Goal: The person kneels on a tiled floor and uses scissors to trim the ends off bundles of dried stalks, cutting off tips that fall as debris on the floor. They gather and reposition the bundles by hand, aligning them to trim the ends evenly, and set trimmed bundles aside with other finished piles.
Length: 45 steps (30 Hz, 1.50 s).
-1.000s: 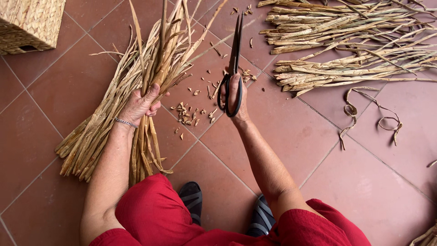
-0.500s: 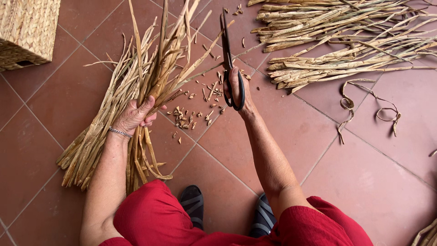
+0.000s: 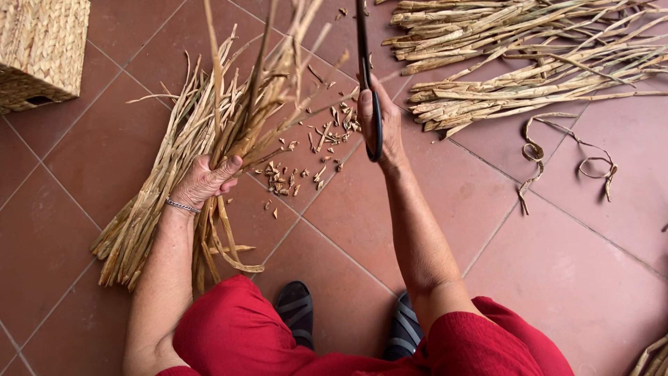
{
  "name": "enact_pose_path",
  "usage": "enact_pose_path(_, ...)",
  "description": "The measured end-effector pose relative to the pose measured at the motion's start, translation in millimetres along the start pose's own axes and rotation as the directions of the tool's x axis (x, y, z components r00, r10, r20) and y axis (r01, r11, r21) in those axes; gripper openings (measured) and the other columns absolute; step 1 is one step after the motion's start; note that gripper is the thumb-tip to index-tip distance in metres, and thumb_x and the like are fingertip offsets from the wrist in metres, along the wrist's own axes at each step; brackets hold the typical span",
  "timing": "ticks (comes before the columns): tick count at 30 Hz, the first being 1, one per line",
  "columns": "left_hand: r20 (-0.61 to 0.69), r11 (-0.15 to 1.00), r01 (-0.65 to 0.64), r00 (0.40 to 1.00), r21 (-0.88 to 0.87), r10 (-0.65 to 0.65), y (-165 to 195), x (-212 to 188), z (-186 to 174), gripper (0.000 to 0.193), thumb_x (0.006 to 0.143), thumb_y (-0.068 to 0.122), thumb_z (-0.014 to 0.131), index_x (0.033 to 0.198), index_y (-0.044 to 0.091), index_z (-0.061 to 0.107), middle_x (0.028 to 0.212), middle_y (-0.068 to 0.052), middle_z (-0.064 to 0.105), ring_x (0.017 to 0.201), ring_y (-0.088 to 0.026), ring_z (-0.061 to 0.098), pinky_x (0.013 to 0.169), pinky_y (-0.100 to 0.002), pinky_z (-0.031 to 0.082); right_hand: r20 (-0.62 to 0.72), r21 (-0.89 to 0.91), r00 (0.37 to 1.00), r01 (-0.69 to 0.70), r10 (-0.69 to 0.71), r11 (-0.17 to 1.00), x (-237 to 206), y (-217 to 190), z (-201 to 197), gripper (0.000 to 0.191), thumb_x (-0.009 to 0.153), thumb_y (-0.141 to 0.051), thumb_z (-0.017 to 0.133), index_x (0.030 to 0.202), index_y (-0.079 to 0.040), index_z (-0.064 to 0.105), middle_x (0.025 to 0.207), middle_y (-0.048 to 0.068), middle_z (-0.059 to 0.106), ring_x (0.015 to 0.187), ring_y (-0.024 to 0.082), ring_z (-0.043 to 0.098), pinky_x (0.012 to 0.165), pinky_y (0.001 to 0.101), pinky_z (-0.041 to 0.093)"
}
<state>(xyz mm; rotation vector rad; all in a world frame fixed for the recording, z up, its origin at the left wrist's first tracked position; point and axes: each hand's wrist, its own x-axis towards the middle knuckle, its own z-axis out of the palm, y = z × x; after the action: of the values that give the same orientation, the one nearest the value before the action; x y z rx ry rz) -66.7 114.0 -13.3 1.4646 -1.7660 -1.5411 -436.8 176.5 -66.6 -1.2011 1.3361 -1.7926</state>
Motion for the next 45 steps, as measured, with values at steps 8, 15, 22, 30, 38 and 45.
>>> enact_pose_path(8,0.098,0.994,0.065,0.992,0.091,-0.074,4.8,-8.2,3.1,0.051,0.075,0.058,0.08,0.094,0.012,0.07,0.063,0.007,0.054,0.052,-0.003,0.045,0.045,-0.02,0.032,0.071,-0.15,0.982,-0.164,0.176,0.975,16.1,-1.6,-32.9,0.072,0.105,-0.06,0.04,0.157,-0.011,0.044,0.075,-0.001,0.054,0.071,0.009,0.056,0.064,0.0291,0.051)
enact_pose_path(15,0.172,0.987,0.059,0.982,0.148,-0.084,4.9,-11.3,5.7,0.051,0.074,0.054,0.083,0.09,0.007,0.071,0.063,0.005,0.055,0.054,-0.006,0.048,0.048,-0.024,0.037,0.078,-0.36,0.997,0.052,-0.026,0.931,19.4,-13.7,-61.8,0.076,0.105,-0.065,0.051,0.154,-0.007,0.05,0.114,0.007,0.065,0.111,0.023,0.062,0.095,0.0392,0.049)
enact_pose_path(22,0.161,0.986,0.052,0.984,0.161,-0.078,-0.6,-8.4,3.4,0.052,0.077,0.056,0.081,0.091,0.007,0.07,0.063,0.005,0.053,0.053,-0.006,0.046,0.048,-0.024,0.035,0.082,-0.365,0.996,0.013,0.018,0.931,16.2,-17.2,-61.9,0.067,0.106,-0.059,0.051,0.142,-0.004,0.059,0.085,0.008,0.071,0.084,0.02,0.07,0.077,0.0373,0.055)
enact_pose_path(30,0.003,0.982,0.093,0.995,0.163,-0.095,-13.7,1.3,5.4,0.056,0.078,0.06,0.077,0.091,0.006,0.072,0.069,0.004,0.061,0.056,-0.006,0.052,0.047,-0.023,0.04,0.066,-0.135,0.997,0.034,-0.026,0.99,9.6,-18.8,-47.0,0.064,0.113,-0.056,0.037,0.142,-0.004,0.061,0.07,0.0,0.054,0.06,0.009,0.053,0.056,0.0281,0.043)
enact_pose_path(38,0.028,0.97,0.048,0.998,0.238,-0.057,-27.7,10.0,4.1,0.063,0.073,0.067,0.077,0.09,0.006,0.071,0.065,0.003,0.057,0.056,-0.007,0.054,0.052,-0.026,0.048,0.172,-0.113,0.984,-0.025,0.044,0.993,13.8,-15.5,-40.3,0.081,0.107,-0.065,0.033,0.158,-0.002,0.044,0.074,0.0,0.049,0.064,0.007,0.051,0.055,0.0255,0.047)
enact_pose_path(45,0.011,0.963,0.093,0.995,0.253,-0.099,-26.2,12.7,5.4,0.067,0.069,0.07,0.077,0.09,0.007,0.069,0.063,0.003,0.056,0.055,-0.008,0.055,0.052,-0.025,0.051,0.118,-0.173,0.993,0.051,-0.031,0.984,10.9,-10.7,-42.2,0.064,0.113,-0.052,0.041,0.14,0.002,0.061,0.071,-0.003,0.055,0.064,0.006,0.058,0.055,0.0258,0.045)
